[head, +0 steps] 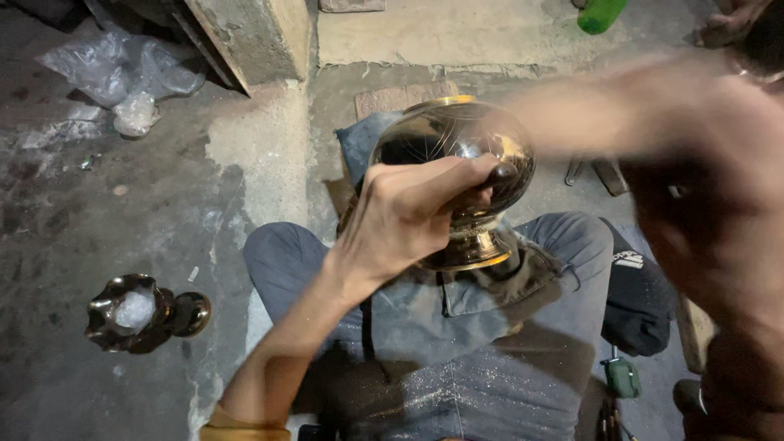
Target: The person uses a hammer and a metal punch to engrave a decorative pattern on a brass vessel. They repeatedly strike the punch against the vessel's surface to create a series of indentations.
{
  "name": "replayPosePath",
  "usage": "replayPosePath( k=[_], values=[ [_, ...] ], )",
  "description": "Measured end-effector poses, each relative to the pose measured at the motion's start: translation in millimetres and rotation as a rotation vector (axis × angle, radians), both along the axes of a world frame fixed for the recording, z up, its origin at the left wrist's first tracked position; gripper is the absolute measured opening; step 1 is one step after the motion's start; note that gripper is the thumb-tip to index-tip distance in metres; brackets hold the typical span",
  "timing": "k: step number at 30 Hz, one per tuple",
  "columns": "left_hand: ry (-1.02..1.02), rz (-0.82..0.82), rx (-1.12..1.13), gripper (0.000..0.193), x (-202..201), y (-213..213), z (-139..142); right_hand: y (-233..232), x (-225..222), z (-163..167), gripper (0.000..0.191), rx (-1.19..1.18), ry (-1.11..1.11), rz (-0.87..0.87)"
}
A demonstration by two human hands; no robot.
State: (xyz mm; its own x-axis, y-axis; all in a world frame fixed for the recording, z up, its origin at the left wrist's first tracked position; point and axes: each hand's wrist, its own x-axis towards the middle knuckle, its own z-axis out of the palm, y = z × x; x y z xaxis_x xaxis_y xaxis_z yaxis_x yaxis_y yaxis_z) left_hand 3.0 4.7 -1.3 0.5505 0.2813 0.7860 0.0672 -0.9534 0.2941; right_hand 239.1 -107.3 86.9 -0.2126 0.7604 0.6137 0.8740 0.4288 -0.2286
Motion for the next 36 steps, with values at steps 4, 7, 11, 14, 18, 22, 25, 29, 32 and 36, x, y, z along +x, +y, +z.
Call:
replayPosePath(
  k=[4, 7, 11, 14, 18, 22, 25, 29, 32, 36],
  values=[
    [-0.058, 0.162, -0.111, 0.017, -3, -16, -6, 2, -27, 34, 0.053, -0.093, -0.298, -0.188],
    [-0.121, 0.249, -0.056, 0.019, -1, -25, -7, 2, -35, 41, 0.045, -0.055, -0.105, -0.005],
    [-0.252, 0.303, -0.120, 0.010, 4, -37, -9, 2, -27, 42, 0.053, 0.001, -0.188, 0.007],
    [-0.294, 0.342, -0.145, 0.009, 0, -47, -15, 4, -23, 41, 0.060, 0.017, -0.247, 0.009],
    [-0.344, 0.398, -0.148, 0.009, 4, -47, -29, 1, -27, 46, 0.068, 0.038, -0.463, 0.043],
    [-0.399, 0.394, -0.103, 0.010, 14, -39, -41, -4, -38, 53, 0.076, 0.083, -0.825, -0.127],
    [-0.407, 0.342, -0.105, 0.012, 10, -40, -45, -4, -39, 54, 0.078, 0.044, -0.772, -0.121],
    [-0.317, 0.414, -0.219, 0.008, 6, -37, -40, 0, -29, 46, 0.078, -0.032, -0.693, -0.178],
    [-0.242, 0.431, -0.184, 0.008, 8, -36, -32, -1, -22, 42, 0.077, -0.007, -0.527, -0.183],
    [-0.411, 0.181, -0.207, 0.011, 10, -37, -23, -3, -23, 42, 0.073, 0.071, -0.581, -0.247]
  ],
)
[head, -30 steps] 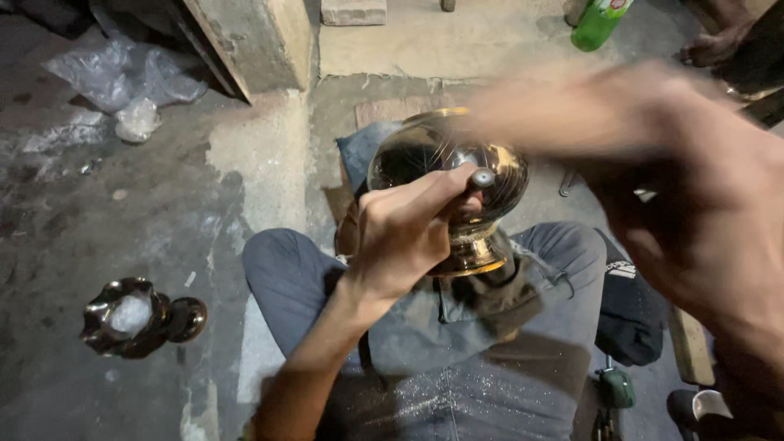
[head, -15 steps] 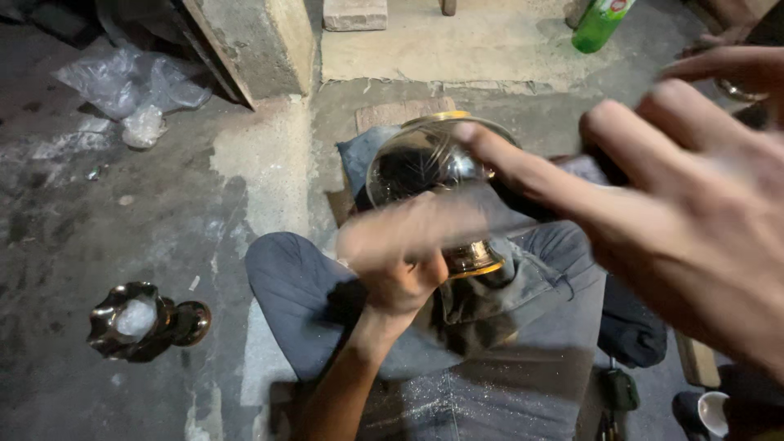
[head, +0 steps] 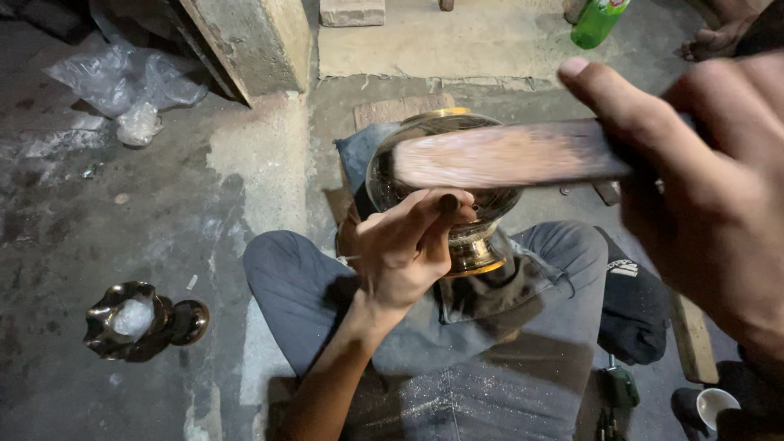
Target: The person uses a hammer and a metal punch to engrave a decorative pattern on a brass vessel. They repeatedly strike the punch against the vessel's surface to create a series of indentations.
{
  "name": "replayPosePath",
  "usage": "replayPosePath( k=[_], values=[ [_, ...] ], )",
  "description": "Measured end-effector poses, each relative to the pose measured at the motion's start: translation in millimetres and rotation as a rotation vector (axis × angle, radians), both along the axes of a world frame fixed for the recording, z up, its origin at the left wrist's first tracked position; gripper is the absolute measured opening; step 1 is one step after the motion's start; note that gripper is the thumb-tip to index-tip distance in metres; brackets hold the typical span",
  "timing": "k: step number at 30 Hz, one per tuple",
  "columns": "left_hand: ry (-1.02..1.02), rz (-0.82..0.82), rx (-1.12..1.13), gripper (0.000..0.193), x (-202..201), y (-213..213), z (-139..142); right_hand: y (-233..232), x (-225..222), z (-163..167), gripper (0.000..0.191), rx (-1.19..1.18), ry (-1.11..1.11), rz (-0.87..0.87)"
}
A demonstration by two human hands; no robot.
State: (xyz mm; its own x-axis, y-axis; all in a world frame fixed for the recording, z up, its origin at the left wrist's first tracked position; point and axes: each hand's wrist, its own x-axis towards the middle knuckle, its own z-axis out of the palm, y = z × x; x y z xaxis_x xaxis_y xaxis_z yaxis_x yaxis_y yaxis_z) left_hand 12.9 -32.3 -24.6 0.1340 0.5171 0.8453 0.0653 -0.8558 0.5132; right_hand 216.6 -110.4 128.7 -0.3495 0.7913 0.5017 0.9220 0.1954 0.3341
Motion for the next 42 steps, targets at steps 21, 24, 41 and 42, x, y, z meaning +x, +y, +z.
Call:
replayPosePath(
  k=[21, 24, 41, 42],
  values=[
    [0.548, -0.169, 0.243, 0.037, -5, 36, 16, -5, 50, -81, 0.044, 0.080, 0.655, 0.242],
    [0.645, -0.230, 0.216, 0.029, -5, 40, 24, -8, 50, -96, 0.033, 0.161, 0.356, -0.020],
    [0.320, -0.025, 0.163, 0.034, -13, 22, 7, -15, 10, -19, 0.050, -0.101, 0.419, 0.035],
    [0.337, -0.021, 0.164, 0.035, -13, 23, 4, -13, 6, -15, 0.052, -0.095, 0.280, 0.020]
  ],
)
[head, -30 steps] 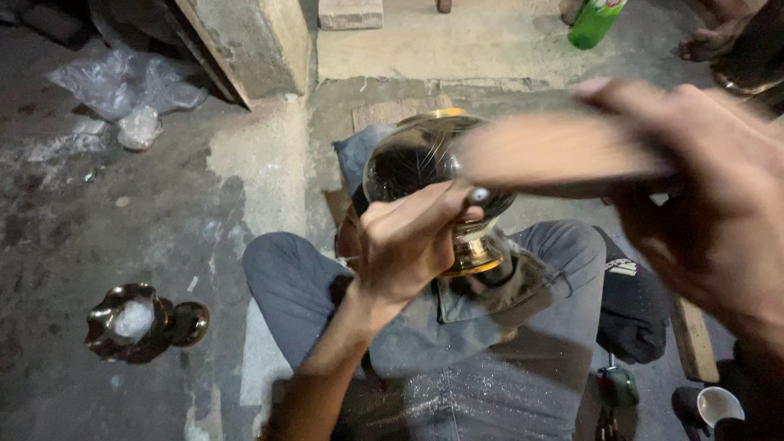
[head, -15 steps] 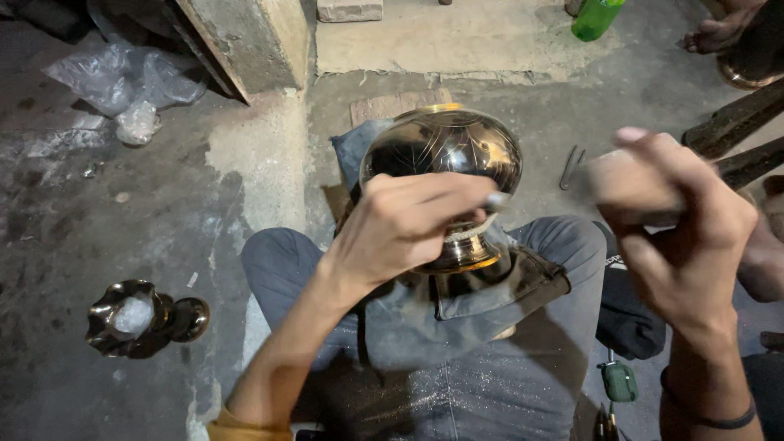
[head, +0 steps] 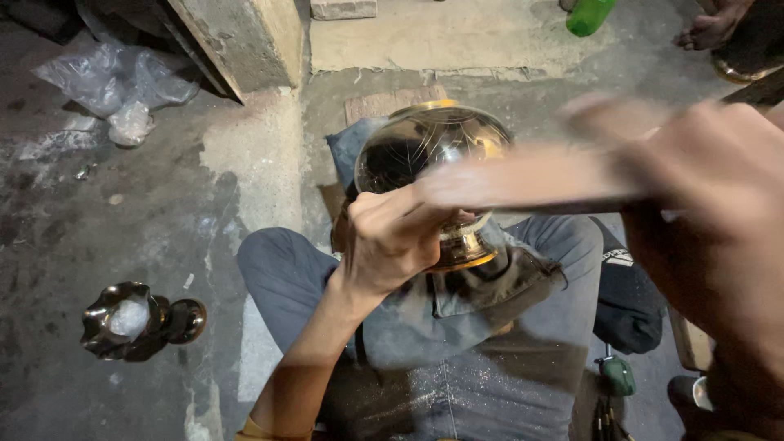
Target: The person uses a hammer and a metal punch to engrave a decorative pattern on a brass vessel. They repeatedly strike the punch against the vessel's surface to create a series of indentations.
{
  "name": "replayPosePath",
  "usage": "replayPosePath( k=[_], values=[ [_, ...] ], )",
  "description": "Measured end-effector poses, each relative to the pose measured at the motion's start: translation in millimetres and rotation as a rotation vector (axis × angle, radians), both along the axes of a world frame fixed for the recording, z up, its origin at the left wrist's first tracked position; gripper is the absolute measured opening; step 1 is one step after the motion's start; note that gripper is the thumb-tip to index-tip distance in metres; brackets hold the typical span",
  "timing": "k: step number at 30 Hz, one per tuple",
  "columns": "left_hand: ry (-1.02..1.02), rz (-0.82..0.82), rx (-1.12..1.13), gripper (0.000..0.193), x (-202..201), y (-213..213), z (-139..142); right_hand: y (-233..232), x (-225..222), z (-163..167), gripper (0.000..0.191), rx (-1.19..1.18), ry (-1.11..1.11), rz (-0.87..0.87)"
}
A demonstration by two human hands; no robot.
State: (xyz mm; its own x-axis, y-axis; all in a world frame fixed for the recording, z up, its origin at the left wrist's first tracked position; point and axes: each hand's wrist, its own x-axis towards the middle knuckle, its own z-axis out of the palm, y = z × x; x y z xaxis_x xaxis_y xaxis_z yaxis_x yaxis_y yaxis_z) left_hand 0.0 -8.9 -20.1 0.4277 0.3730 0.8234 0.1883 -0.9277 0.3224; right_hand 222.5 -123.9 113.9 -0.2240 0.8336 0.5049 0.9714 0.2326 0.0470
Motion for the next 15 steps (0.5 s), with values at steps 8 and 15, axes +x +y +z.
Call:
replayPosePath(
  k=[8, 15],
  values=[
    [0.020, -0.082, -0.054, 0.024, -2, 3, -12, 7, -4, -4, 0.070, 0.028, -0.258, 0.010],
    [0.006, -0.121, -0.006, 0.028, 2, 0, 2, -12, -2, -19, 0.074, -0.066, 0.009, -0.162]
  ],
)
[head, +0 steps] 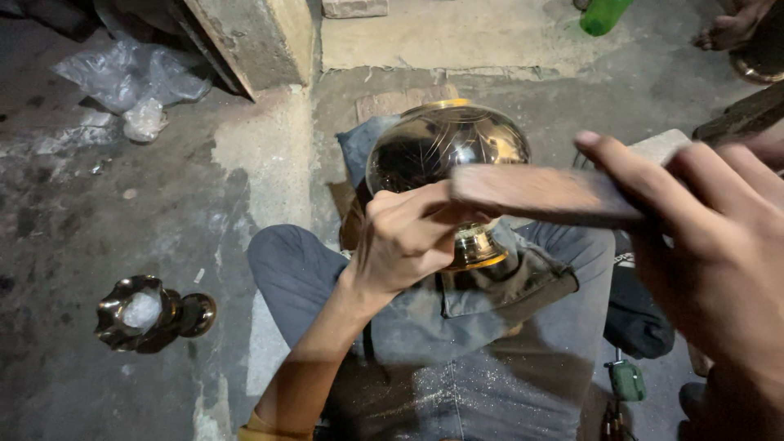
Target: The person uses a hammer and a metal punch to engrave a decorative pattern on a brass vessel. They repeatedly strike the punch against the vessel's surface to create a series of indentations.
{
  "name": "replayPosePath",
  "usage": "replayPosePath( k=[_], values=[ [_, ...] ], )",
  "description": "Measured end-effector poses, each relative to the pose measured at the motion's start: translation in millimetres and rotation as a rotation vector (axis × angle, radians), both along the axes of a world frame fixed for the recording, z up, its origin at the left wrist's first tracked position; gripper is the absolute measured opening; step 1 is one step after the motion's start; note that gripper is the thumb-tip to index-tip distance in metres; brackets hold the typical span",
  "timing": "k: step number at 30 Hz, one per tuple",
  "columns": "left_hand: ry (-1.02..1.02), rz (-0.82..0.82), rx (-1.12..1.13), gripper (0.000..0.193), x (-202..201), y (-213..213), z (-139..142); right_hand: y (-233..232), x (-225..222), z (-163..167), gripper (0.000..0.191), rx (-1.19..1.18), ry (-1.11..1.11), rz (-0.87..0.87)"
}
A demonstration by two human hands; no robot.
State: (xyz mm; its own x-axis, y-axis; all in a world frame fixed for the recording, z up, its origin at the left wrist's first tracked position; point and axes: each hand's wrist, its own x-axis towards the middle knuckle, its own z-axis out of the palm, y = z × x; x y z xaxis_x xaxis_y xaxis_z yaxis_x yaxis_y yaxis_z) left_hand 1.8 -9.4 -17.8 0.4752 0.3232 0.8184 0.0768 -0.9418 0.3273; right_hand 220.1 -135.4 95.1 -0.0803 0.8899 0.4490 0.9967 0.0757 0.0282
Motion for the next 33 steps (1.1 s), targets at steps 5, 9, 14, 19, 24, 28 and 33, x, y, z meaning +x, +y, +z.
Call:
replayPosePath(
  k=[5, 9, 14, 19, 24, 28, 33],
  values=[
    [-0.587, -0.190, -0.507, 0.015, -10, 5, 16, -28, 34, -83, 0.056, 0.225, 0.793, -0.067],
    [-0.610, -0.093, -0.699, 0.016, -27, 8, 29, -38, 60, -209, 0.026, 0.439, 0.971, -0.218],
    [-0.231, -0.076, -0.454, 0.014, -21, -3, 26, -52, 61, -295, 0.018, 0.417, 1.318, -0.271],
    [-0.209, -0.022, -0.367, 0.023, -12, -4, 18, -46, 71, -266, 0.021, 0.375, 1.454, -0.158],
    [-0.209, 0.101, -0.198, 0.031, -5, -10, 9, -18, 66, -186, 0.025, 0.222, 1.269, -0.100],
    [-0.228, 0.124, -0.218, 0.034, -4, -13, 7, 9, 57, -88, 0.037, 0.187, 0.585, 0.216],
    [-0.222, 0.144, -0.234, 0.027, -4, -13, 6, 26, 29, -15, 0.046, 0.161, 0.202, 0.273]
  ],
)
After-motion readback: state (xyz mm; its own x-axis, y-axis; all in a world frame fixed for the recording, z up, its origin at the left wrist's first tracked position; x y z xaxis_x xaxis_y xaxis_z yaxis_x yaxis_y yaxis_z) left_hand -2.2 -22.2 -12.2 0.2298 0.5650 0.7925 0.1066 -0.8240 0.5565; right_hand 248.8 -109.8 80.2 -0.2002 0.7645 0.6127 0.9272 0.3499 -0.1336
